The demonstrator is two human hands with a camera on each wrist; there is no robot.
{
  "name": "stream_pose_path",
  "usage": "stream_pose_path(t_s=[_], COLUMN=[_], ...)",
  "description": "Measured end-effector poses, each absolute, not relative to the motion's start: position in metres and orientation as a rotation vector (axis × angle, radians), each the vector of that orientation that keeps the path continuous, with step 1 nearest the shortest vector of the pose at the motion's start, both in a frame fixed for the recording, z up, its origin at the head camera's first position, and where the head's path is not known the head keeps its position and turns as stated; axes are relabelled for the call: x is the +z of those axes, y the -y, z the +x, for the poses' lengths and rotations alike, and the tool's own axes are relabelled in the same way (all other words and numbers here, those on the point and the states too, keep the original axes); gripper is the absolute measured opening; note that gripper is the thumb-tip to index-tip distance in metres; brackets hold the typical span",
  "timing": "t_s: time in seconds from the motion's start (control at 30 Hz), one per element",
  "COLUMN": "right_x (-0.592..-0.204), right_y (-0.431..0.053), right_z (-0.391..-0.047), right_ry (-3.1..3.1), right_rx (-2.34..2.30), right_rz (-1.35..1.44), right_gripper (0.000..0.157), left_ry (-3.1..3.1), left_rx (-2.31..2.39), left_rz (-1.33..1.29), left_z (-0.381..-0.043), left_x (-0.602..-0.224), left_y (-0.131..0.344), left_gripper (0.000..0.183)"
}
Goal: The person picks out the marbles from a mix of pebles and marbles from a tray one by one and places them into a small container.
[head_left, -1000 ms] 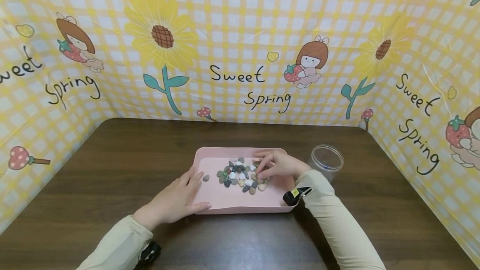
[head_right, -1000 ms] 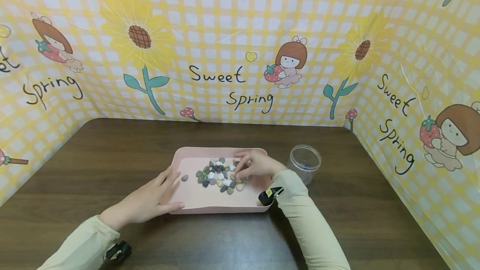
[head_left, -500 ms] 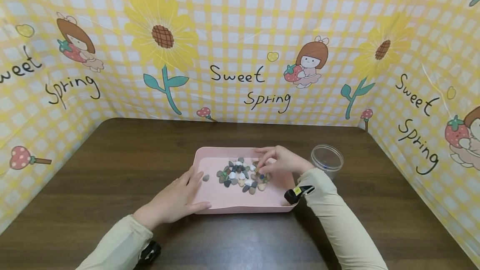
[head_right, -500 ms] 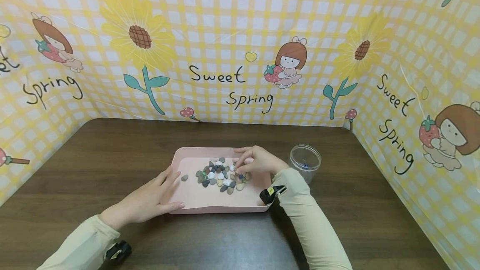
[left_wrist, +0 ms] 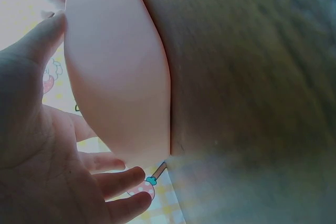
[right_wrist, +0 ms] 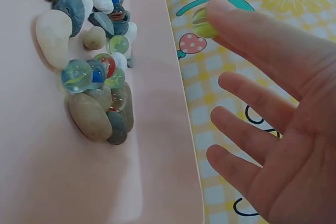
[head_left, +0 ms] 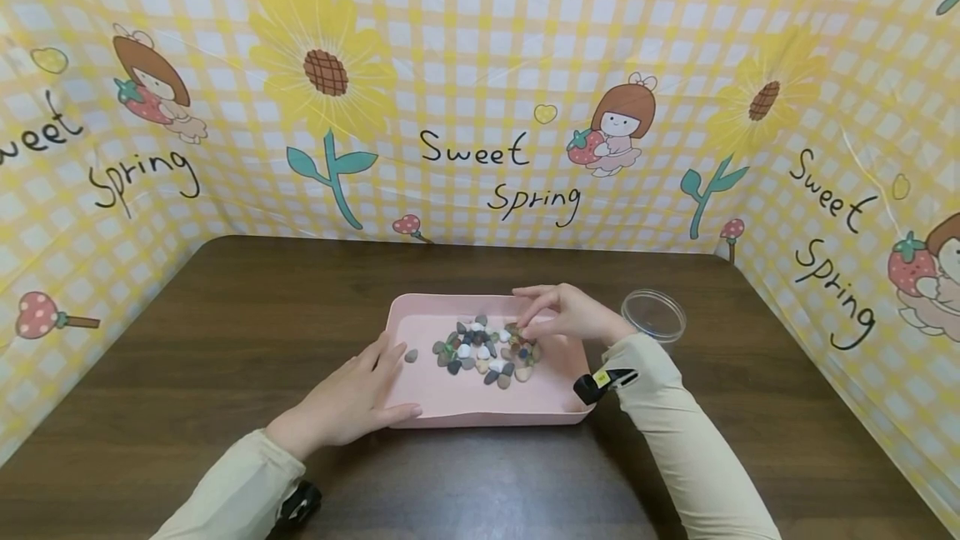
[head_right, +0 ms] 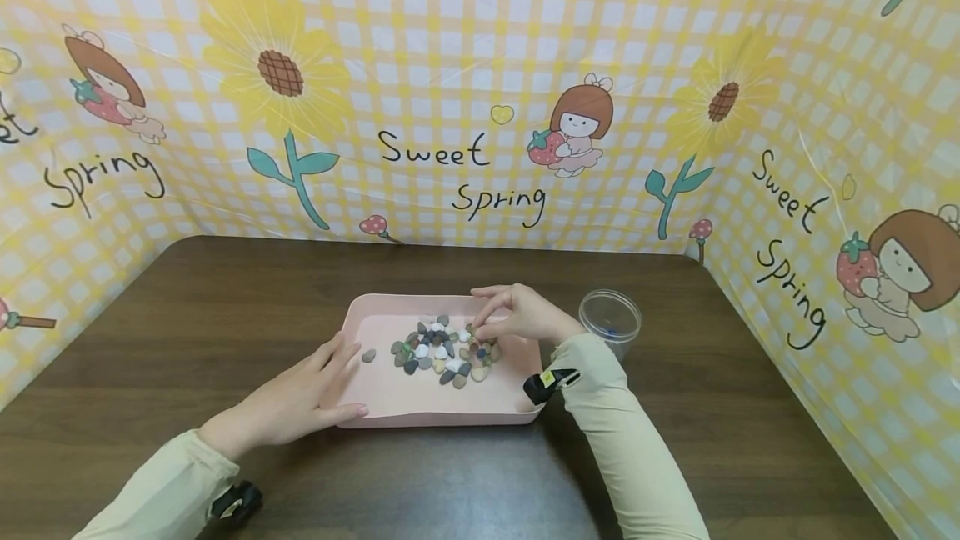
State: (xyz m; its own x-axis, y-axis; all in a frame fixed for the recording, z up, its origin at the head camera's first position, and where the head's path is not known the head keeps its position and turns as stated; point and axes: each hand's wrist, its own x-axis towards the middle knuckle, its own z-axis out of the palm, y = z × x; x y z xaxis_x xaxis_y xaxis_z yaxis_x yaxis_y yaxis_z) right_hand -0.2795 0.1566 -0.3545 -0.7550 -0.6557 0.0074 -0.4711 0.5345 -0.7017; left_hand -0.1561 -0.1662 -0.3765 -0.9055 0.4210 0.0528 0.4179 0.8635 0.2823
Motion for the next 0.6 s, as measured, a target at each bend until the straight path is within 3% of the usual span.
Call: stream_pose_path(t_s=[0.6], right_x=[-0.345], right_y=[-0.170], right_z=[-0.274], right_ry=[-2.592], right_rx=[-1.077], right_rz=[-0.986], right_gripper=[0.015], left_ry=[-3.015], left_rx=[0.456], left_rz=[0.679], left_z=[-0.157], left_x=[-0.377], left_y=[0.167], left_gripper=[0.087])
